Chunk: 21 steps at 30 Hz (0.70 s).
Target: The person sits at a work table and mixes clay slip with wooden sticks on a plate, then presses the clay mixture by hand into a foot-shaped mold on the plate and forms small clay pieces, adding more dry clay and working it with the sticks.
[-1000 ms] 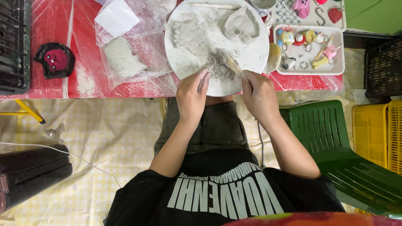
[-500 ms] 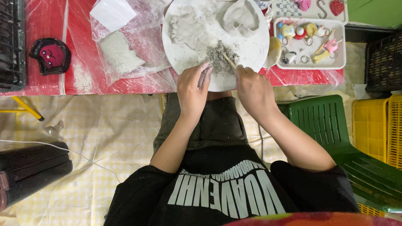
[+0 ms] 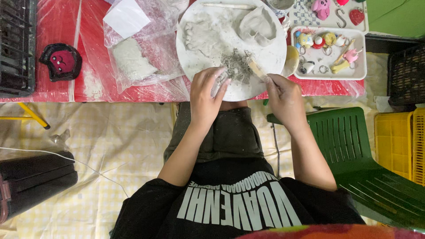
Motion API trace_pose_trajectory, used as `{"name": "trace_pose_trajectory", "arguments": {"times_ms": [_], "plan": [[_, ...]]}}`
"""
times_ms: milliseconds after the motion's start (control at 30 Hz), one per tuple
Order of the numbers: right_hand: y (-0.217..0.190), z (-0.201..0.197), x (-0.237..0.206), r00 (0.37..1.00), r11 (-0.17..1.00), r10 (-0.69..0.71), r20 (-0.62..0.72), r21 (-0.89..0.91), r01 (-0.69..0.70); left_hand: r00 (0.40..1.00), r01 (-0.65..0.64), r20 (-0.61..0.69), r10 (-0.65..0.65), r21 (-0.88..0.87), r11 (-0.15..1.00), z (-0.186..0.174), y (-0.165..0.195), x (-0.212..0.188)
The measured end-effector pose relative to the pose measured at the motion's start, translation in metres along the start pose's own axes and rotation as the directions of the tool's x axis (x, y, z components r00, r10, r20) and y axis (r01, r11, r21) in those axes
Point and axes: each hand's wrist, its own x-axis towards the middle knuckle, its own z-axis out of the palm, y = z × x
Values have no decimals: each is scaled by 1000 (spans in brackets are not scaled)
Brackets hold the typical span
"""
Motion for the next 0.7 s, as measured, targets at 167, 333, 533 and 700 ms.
{"name": "trace_pose_trajectory", "arguments": {"times_ms": [167, 333, 533, 700], "plan": [[-5, -11, -9, 993, 995, -89, -72, -51, 86, 997, -21, 72, 13, 108, 994, 4, -3, 2], [-8, -15, -6, 981, 972, -167, -103, -187, 145, 993, -83, 100, 65, 185, 979, 12, -4, 3], [-6, 1, -1, 968, 899, -252, -17, -374, 227, 998, -41, 49, 34, 141, 989, 17, -3, 2], [-5, 12, -1, 963, 793, -237, 124, -548, 266, 997, -69, 40, 63, 164, 984, 17, -4, -1]]}}
